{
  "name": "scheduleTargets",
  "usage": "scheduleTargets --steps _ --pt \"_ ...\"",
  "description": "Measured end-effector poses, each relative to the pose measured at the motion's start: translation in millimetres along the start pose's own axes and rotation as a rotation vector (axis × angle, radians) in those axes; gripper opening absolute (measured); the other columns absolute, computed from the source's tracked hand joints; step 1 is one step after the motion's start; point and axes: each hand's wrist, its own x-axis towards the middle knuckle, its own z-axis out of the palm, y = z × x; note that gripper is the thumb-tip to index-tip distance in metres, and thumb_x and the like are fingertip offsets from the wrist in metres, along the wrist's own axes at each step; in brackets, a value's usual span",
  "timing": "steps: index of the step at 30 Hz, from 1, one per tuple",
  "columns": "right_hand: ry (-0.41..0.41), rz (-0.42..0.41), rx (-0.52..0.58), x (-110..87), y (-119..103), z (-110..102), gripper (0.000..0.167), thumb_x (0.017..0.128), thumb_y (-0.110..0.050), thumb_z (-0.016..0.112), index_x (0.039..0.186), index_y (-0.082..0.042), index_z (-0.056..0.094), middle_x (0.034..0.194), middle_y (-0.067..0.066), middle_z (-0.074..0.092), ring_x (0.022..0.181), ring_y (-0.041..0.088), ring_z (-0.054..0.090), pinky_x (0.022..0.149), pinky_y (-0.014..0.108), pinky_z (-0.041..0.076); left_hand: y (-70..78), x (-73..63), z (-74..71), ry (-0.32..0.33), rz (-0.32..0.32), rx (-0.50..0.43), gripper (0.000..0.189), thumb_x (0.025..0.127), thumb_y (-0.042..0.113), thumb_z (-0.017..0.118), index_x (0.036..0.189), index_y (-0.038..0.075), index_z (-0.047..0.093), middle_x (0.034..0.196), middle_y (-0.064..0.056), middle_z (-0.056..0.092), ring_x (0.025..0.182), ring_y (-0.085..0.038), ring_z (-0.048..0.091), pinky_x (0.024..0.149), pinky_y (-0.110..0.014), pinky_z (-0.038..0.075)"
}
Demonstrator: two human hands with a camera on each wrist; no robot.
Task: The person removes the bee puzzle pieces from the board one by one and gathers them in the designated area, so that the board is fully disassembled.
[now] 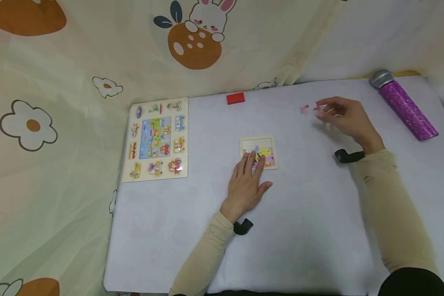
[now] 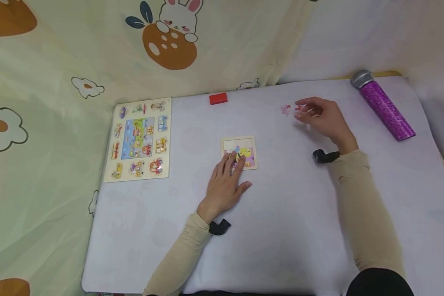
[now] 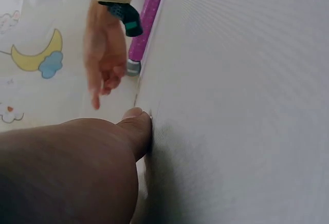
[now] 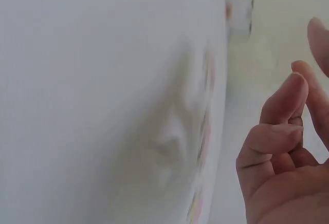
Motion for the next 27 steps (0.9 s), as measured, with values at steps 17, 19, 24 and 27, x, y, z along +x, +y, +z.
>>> scheduleTargets --steps 17,19,24,27 --pt "-0.275 -0.358 -0.137 -24.6 -73.6 138.2 0.030 0.088 -0.008 0.086 0.117 -0.003 0.079 0.094 0.012 0.071 0.081 0.023 0.065 0.078 0.040 0.051 0.9 -1.5 3.4 0.055 0.016 0.019 0.076 0.110 0.057 0.045 0.170 0.016 0.024 0.178 -0.013 0.011 0.166 -0.034 0.007 0.133 -0.044 0.017" --pt "-0.282 -0.354 -0.158 -24.7 -77.2 143.0 0.028 0.089 -0.007 0.085 0.116 -0.002 0.079 0.094 0.013 0.071 0.082 0.025 0.065 0.078 0.039 0.051 2.3 -1.8 4.3 0.062 0.013 0.018 0.076 0.110 0.056 0.046 0.170 0.015 0.025 0.178 -0.013 0.012 0.166 -0.034 0.005 0.133 -0.044 0.017" --pt "-0.325 -0.306 -0.180 -26.2 -84.9 151.1 0.022 0.096 -0.008 0.078 0.117 -0.002 0.079 0.097 0.013 0.070 0.085 0.025 0.065 0.078 0.037 0.051 7.2 -2.6 6.3 0.087 -0.004 0.017 0.074 0.111 0.052 0.047 0.170 0.013 0.025 0.175 -0.011 0.018 0.166 -0.035 0.004 0.133 -0.044 0.019" --pt "-0.352 -0.267 -0.196 -27.4 -86.1 155.2 0.021 0.098 -0.010 0.075 0.118 -0.002 0.078 0.097 0.012 0.070 0.085 0.024 0.064 0.078 0.035 0.050 10.2 -2.5 7.8 0.120 -0.006 0.050 0.073 0.111 0.051 0.048 0.168 0.012 0.028 0.172 -0.010 0.025 0.161 -0.033 0.015 0.130 -0.041 0.024"
